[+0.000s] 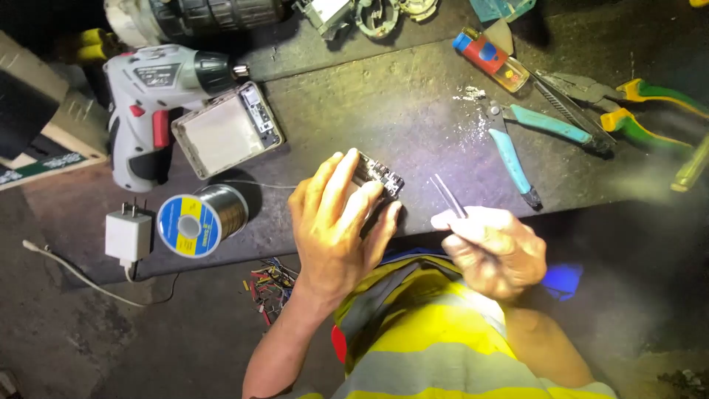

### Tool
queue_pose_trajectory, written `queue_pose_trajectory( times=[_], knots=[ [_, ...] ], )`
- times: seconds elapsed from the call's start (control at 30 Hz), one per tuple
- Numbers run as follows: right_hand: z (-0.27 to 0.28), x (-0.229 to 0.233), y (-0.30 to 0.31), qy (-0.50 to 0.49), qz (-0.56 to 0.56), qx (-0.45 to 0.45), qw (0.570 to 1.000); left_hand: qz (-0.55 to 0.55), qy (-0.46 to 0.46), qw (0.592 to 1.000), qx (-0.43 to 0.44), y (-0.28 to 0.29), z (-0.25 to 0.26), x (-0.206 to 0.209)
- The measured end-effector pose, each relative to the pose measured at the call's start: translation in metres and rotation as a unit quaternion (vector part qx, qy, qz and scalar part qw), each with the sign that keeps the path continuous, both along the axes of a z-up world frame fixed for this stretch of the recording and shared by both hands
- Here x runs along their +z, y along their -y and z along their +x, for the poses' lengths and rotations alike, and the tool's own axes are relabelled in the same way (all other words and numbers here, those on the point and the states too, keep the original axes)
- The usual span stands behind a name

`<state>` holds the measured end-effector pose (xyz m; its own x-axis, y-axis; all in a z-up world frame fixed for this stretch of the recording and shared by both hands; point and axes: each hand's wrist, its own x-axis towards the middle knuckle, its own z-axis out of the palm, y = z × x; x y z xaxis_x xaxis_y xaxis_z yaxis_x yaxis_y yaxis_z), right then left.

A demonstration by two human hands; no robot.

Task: Soldering a wire onto a small circuit board connected to a lithium polymer battery on a repair workbench.

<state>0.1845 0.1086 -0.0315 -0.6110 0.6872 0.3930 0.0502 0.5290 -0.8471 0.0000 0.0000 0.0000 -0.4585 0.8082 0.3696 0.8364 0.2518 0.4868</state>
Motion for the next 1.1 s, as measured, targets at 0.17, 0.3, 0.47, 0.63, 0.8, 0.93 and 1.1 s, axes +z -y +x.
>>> queue_pose_trajectory(
  times=[0.17,0.3,0.47,0.63,0.8,0.93,1.1],
  knots=[
    [0.018,0.004,-0.015,-0.048,-0.151,0.192,0.968,-0.01,-0.002,1.0,-0.003,-0.002,-0.004,-0.001],
    [0.01,0.029,-0.025,0.053,-0.286,0.107,0.951,-0.033,0.001,0.999,-0.014,-0.005,-0.007,0.001],
    [0.012,0.012,-0.031,-0.16,-0.422,0.134,0.882,-0.06,-0.014,0.998,-0.006,-0.011,-0.007,0.002],
    [0.002,0.013,-0.051,-0.155,-0.451,0.198,0.857,-0.075,-0.025,0.997,0.017,-0.026,-0.008,0.006],
    [-0.001,0.007,-0.064,-0.093,-0.3,0.224,0.923,-0.068,-0.055,0.996,0.02,-0.026,-0.009,-0.004],
    [0.022,0.008,-0.066,-0.102,-0.4,0.292,0.863,-0.051,-0.069,0.996,0.01,-0.031,-0.012,-0.004],
    [0.037,0.0,-0.036,-0.086,-0.512,0.148,0.842,-0.043,-0.04,0.998,0.007,-0.032,-0.012,-0.005]
  ],
)
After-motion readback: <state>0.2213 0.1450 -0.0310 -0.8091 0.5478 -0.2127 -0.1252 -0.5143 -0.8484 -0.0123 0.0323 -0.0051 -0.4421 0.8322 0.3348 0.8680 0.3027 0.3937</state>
